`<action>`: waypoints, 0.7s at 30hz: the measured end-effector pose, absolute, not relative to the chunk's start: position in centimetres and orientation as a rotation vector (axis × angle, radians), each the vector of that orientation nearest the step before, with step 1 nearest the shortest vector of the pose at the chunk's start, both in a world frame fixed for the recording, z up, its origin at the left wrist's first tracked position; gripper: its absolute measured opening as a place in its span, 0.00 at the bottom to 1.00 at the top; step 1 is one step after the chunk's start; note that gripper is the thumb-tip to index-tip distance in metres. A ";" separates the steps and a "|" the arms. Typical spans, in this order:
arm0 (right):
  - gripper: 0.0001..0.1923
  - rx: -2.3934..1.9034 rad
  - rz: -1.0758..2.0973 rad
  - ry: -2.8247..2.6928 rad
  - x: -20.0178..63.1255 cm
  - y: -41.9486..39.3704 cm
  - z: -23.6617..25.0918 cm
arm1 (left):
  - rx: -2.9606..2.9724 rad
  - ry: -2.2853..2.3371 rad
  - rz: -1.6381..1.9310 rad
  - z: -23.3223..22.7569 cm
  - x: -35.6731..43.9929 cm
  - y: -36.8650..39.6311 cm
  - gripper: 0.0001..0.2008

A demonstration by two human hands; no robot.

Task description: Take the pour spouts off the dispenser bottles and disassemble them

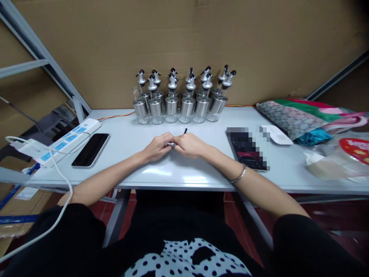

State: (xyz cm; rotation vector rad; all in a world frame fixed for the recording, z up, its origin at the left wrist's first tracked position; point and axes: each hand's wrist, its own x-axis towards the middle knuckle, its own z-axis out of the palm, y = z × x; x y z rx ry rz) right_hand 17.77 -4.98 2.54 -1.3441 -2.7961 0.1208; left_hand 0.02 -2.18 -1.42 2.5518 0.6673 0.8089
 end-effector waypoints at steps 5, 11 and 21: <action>0.15 -1.329 0.042 -2.820 17.7 -5.1 2.7 | 2.432 0.718 0.915 -1.2 0.4 -2.8 0.02; 0.15 -1.306 -0.006 -2.834 17.6 -5.1 2.4 | 2.356 0.724 0.898 -1.3 0.4 -2.8 0.02; 0.13 -1.136 0.011 -2.880 18.2 -4.8 2.0 | 2.458 0.658 0.824 -1.3 -0.3 -2.1 0.07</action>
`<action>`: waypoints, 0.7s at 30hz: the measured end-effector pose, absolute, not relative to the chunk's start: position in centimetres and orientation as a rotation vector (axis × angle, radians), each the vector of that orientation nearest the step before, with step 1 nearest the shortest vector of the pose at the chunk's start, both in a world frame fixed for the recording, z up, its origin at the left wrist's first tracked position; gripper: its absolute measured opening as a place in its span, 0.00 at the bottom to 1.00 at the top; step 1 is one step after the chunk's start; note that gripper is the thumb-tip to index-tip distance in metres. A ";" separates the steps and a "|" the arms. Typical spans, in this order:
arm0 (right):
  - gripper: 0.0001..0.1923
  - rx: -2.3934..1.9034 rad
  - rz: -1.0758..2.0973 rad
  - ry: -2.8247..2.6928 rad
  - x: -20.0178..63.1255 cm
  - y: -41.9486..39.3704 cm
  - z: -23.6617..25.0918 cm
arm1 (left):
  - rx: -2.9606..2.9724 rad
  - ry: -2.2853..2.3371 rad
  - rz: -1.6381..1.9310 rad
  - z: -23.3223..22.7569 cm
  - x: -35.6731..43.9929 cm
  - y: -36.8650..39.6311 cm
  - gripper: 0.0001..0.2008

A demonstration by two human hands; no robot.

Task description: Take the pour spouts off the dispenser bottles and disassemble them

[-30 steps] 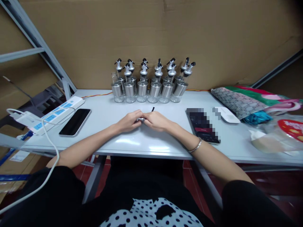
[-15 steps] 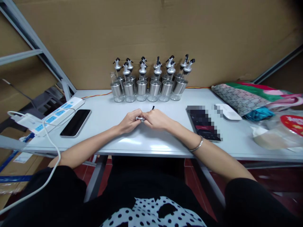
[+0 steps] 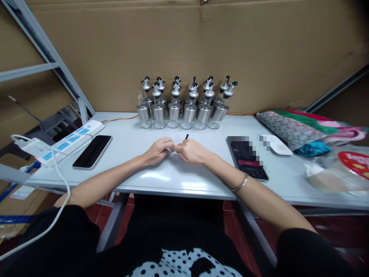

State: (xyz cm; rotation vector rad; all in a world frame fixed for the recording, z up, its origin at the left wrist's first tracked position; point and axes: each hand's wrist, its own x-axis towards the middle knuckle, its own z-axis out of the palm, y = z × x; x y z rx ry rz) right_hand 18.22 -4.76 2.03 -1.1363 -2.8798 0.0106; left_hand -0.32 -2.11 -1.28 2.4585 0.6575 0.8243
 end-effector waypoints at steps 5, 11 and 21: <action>0.11 -1.248 0.160 -2.665 18.7 -4.5 2.6 | 2.278 0.814 0.967 -1.4 -0.4 -1.7 0.05; 0.16 -1.291 0.215 -2.400 20.8 -2.0 1.4 | 2.256 0.885 0.934 -1.0 -0.3 -2.1 0.06; 0.09 -1.287 0.384 -2.581 20.6 -2.4 1.2 | 2.272 0.876 0.977 -0.8 -0.5 -2.0 0.07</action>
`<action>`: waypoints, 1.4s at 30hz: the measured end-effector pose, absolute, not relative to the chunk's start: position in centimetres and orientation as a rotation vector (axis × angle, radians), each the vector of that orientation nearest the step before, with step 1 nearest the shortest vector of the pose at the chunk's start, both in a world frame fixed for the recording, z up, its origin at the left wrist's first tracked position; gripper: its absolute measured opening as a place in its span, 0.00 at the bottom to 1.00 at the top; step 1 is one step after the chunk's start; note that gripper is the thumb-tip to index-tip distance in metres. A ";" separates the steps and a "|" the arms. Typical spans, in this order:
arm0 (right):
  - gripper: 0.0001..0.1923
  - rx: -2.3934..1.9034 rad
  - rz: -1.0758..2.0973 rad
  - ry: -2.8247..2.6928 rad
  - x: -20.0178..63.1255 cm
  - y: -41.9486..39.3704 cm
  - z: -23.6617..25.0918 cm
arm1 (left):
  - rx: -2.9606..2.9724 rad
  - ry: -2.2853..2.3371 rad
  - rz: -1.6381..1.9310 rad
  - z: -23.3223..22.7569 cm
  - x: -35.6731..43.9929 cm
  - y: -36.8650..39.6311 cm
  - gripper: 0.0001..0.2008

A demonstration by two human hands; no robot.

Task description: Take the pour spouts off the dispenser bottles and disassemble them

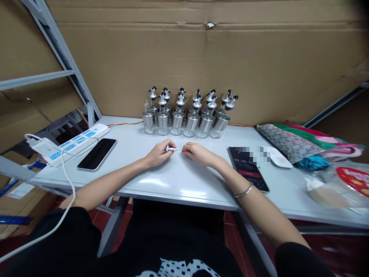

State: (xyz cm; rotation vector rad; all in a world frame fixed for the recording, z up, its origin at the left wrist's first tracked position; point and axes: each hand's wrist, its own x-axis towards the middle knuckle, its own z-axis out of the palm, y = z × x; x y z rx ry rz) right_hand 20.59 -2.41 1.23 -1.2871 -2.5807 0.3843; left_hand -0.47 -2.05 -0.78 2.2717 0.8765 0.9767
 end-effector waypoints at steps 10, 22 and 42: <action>0.07 -1.385 0.368 -2.619 20.8 -2.6 1.5 | 2.285 0.881 0.971 -0.9 -0.5 -1.9 0.09; 0.20 -1.597 0.015 -2.422 20.1 -3.2 2.8 | 2.249 0.899 0.944 -1.0 -0.6 -1.7 0.10; 0.03 -1.627 0.640 -2.606 22.8 -2.6 2.5 | 2.330 0.955 0.860 -1.2 -0.8 -1.5 0.12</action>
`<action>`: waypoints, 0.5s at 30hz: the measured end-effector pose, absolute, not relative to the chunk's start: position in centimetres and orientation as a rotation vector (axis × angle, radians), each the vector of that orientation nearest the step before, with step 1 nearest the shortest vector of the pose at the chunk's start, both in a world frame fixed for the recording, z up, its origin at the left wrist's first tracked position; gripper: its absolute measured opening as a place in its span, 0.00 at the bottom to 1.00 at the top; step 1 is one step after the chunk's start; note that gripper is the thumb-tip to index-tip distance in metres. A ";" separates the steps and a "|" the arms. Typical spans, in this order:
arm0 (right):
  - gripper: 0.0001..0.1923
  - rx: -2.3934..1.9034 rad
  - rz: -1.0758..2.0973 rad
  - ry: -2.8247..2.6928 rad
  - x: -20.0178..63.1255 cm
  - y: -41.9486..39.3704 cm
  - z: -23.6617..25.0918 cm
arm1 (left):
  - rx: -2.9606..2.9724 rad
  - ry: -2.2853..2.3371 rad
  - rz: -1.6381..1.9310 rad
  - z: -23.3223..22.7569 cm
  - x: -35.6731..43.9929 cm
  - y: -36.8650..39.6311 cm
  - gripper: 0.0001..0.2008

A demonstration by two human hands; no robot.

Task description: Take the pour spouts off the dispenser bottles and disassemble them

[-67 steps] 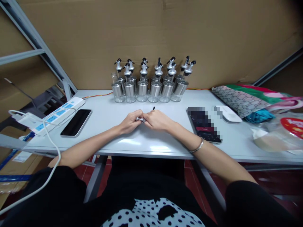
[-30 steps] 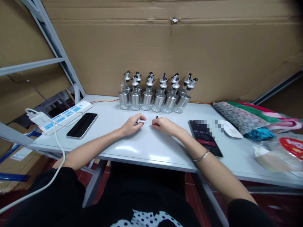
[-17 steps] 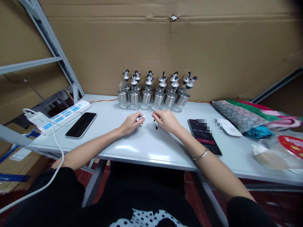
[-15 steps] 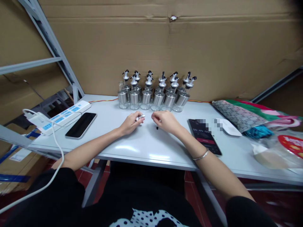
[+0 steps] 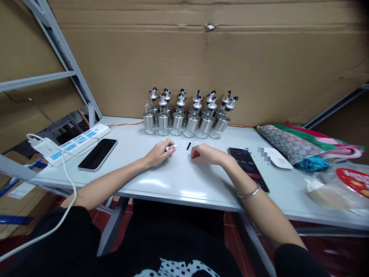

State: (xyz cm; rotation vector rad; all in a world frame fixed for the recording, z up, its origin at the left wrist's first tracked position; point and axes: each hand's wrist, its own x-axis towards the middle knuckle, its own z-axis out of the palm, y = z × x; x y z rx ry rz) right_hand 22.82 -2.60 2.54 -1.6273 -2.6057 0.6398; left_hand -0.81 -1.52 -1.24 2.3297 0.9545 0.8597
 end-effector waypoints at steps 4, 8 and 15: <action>0.07 -1.541 0.585 -2.575 22.2 -2.8 2.5 | 2.526 0.936 0.767 -0.8 -0.9 -1.6 0.11; 0.11 -1.470 0.544 -2.566 21.6 -3.0 2.5 | 2.616 0.913 0.726 -0.6 -0.9 -1.8 0.11; 0.13 -1.469 0.489 -2.569 21.3 -2.8 2.0 | 2.655 0.897 0.732 -0.8 -1.2 -1.7 0.12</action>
